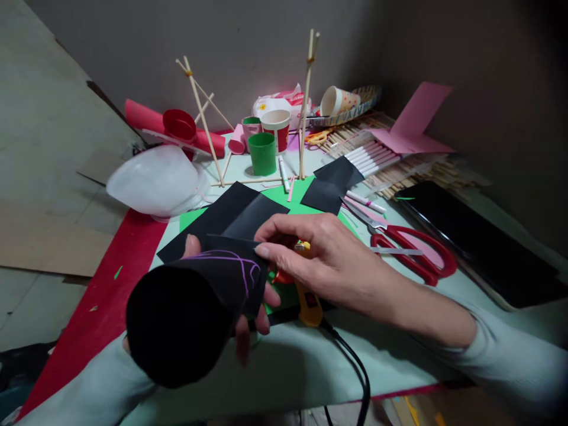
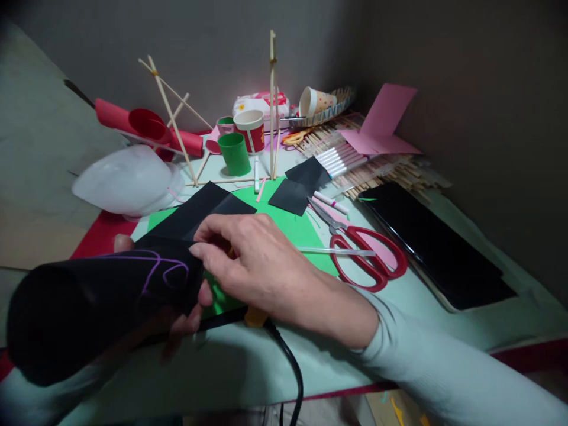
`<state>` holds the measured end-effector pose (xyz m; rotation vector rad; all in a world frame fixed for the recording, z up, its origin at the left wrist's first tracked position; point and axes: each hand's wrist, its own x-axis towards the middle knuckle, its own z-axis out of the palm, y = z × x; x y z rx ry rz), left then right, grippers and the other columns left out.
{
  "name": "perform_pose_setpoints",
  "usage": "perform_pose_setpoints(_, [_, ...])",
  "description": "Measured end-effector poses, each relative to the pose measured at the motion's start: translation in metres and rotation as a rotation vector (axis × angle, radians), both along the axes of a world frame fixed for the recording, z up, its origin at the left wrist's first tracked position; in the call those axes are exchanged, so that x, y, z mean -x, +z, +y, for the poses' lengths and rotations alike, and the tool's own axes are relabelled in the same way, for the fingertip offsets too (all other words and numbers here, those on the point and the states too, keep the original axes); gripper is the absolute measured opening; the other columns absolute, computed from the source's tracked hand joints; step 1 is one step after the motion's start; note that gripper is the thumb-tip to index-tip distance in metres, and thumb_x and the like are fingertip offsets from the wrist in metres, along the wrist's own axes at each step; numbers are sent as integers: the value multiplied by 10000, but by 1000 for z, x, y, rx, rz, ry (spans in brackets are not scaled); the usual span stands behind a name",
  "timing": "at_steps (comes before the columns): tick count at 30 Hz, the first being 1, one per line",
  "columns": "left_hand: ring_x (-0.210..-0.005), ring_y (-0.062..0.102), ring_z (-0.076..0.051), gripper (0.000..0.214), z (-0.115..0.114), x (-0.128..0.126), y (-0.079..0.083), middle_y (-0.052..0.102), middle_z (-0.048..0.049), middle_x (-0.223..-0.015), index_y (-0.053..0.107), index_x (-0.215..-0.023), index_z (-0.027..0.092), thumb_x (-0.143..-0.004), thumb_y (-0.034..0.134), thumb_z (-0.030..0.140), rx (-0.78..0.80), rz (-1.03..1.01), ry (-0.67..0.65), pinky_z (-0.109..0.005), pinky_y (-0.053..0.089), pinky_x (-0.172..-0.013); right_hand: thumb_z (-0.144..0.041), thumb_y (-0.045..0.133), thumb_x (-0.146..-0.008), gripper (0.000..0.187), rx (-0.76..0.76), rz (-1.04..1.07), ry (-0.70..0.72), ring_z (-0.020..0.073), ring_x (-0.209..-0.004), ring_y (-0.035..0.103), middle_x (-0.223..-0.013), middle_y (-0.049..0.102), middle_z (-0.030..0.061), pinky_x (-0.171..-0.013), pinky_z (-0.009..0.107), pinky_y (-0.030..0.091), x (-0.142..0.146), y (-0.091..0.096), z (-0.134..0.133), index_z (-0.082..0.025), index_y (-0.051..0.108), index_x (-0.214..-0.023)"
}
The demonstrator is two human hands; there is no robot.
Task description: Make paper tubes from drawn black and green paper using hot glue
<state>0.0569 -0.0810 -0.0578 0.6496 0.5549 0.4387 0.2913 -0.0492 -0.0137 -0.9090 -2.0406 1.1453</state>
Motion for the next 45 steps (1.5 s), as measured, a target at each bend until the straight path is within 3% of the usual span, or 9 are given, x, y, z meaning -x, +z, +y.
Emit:
perform_pose_setpoints(4, [-807, 807, -273, 897, -4, -2, 2, 826, -178, -1029, 778, -1205, 76, -895, 422, 839, 30, -64, 70, -316, 650, -693, -233, 597, -960, 171, 50, 8, -75, 90, -535, 533, -592, 612, -55, -511, 216, 367, 3, -5, 0, -184, 628, -799])
perform_pose_setpoints(9, [-832, 807, -329, 379, -10, -4, 18, 830, -174, -1025, 825, -1143, 165, -983, 576, 402, -197, 119, 408, -352, 672, -634, -135, 589, -927, 164, 429, 273, -143, 118, -529, 651, -606, 626, -41, -487, 206, 460, 8, -6, 3, -194, 557, -777])
perform_pose_setpoints(16, [-759, 750, -255, 551, -11, -28, 35, 816, -86, -891, 819, -868, 212, -1031, 292, 231, -351, 350, 981, -376, 683, -608, -119, 526, -1035, 220, 734, 498, -115, 62, -490, 658, -598, 724, -3, -508, 127, 517, 9, -7, 4, -192, 526, -827])
perform_pose_setpoints(19, [-1019, 748, -272, 566, -14, -38, 35, 809, -66, -1070, 788, -1099, 265, -1066, 249, 432, -398, 290, 1011, -407, 689, -815, -126, 530, -1040, 202, 785, 572, -86, 75, -537, 709, -629, 748, 13, -562, 138, 566, 10, -11, 3, -201, 513, -854])
perform_pose_setpoints(22, [-1296, 649, -308, 494, -18, -39, 31, 742, -39, -1300, 692, -1321, 321, -938, 580, 612, -562, 242, 988, -410, 636, -999, -95, 497, -1035, 166, 825, 516, -132, 87, -531, 715, -644, 756, 9, -541, 144, 559, 13, -8, 1, -214, 484, -919])
perform_pose_setpoints(26, [-1214, 703, -281, 728, -21, -29, 21, 727, -25, -1346, 688, -1330, 295, -663, 943, 435, -775, 431, 1012, -318, 639, -960, -49, 491, -1018, 168, 783, 404, -176, 78, -524, 681, -629, 745, -4, -547, 142, 539, 17, 0, -5, -214, 467, -989])
perform_pose_setpoints(31, [-944, 780, -174, 412, -17, -23, 16, 830, 26, -1011, 793, -1026, 266, -652, 959, 313, -780, 690, 984, -213, 633, -879, -14, 519, -981, 206, 787, 373, -139, 84, -597, 687, -658, 731, -20, -594, 159, 541, 21, 3, -16, -214, 483, -1011])
perform_pose_setpoints(37, [-1198, 732, -191, 792, -18, -30, 20, 776, 114, -1266, 662, -1334, 474, -633, 954, 247, -787, 685, 971, -284, 596, -1061, -98, 550, -958, 184, 704, 362, -84, 136, -729, 729, -705, 674, -59, -645, 227, 545, 21, -3, -19, -237, 487, -1060])
perform_pose_setpoints(45, [-1439, 555, -252, 673, -21, -23, 15, 658, 95, -1452, 651, -1330, 460, -726, 893, 289, -1053, 819, 898, -462, 357, -1323, -217, 516, -960, 239, 478, 216, -16, 220, -822, 732, -823, 708, -33, -703, 356, 547, 19, -13, -24, -263, 482, -1191])
